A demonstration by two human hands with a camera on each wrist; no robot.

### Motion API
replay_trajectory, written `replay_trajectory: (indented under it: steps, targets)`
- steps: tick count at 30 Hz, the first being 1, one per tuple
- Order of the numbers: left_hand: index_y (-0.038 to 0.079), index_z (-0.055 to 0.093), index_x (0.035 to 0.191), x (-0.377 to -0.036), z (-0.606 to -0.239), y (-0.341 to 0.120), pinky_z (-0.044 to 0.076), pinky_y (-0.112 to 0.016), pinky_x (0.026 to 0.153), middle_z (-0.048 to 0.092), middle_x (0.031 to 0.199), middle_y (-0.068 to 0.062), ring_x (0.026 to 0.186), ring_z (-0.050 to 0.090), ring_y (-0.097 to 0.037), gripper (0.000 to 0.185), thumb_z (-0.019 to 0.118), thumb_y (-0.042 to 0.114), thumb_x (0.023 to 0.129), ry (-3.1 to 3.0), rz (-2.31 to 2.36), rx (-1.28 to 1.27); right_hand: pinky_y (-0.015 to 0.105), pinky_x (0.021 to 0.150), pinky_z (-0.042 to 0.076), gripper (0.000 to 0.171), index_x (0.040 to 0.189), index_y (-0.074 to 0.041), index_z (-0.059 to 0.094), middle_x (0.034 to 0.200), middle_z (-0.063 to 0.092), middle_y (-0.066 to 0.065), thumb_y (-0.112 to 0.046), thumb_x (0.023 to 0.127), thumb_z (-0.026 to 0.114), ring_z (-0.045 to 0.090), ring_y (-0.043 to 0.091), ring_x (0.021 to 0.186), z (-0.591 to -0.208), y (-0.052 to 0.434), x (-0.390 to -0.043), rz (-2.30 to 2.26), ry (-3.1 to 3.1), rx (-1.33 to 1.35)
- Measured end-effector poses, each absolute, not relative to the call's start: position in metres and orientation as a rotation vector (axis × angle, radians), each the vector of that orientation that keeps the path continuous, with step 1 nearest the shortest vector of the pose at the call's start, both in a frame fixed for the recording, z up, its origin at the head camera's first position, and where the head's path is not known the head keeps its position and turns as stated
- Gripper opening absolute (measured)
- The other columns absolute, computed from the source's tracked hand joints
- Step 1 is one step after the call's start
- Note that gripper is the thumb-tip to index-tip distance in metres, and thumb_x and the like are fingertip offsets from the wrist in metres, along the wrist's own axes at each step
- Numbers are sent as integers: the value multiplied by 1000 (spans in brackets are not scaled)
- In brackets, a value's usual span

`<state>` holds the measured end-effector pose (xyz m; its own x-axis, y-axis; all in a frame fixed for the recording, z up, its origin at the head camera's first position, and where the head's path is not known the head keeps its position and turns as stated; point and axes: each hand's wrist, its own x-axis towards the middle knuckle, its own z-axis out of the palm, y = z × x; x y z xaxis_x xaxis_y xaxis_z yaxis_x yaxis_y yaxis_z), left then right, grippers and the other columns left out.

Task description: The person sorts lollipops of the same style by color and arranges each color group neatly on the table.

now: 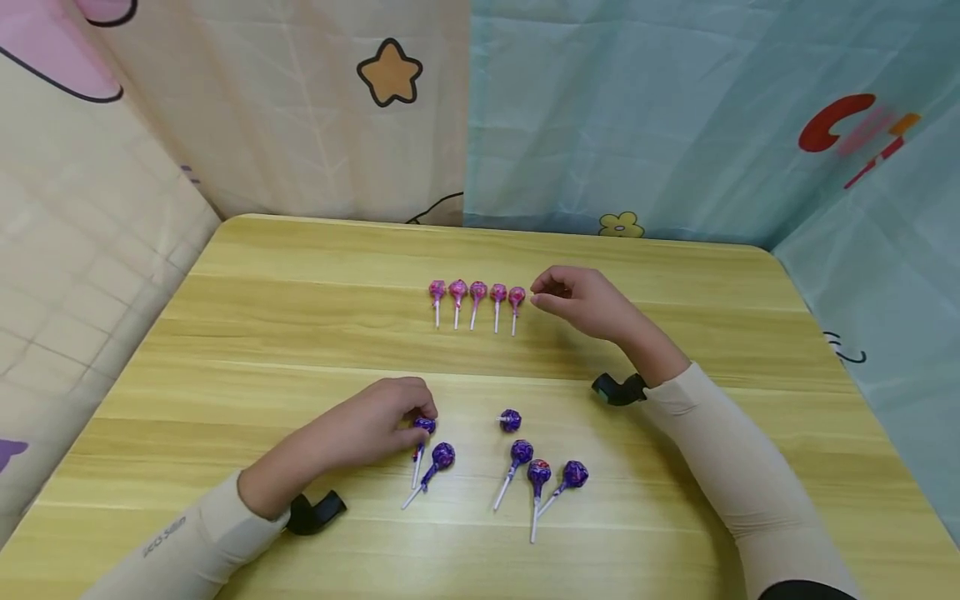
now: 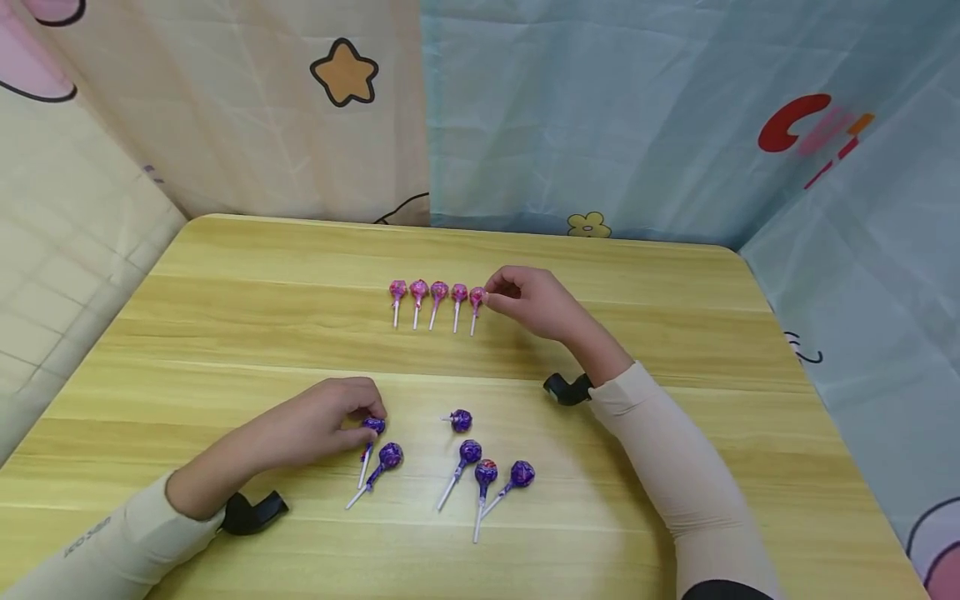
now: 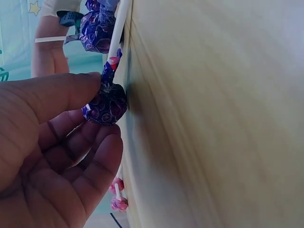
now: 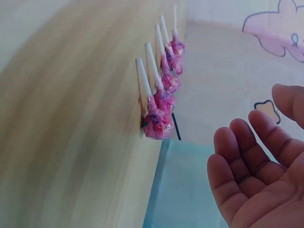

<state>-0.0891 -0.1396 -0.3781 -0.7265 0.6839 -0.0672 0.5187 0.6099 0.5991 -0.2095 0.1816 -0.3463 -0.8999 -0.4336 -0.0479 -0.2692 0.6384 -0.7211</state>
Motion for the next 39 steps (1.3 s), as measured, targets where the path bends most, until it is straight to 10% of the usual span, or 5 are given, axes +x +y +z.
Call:
replay_trajectory:
  steps: [39]
  targets:
    - [7, 67, 108, -164, -377, -151, 53, -34, 83, 67, 101, -3, 98, 63, -19, 17, 71, 7, 92, 2391, 1339, 740, 49, 89, 51, 16, 110, -14, 69, 107, 68, -3, -21, 96, 69, 61, 13, 102, -352, 246, -99, -955, 2671, -821]
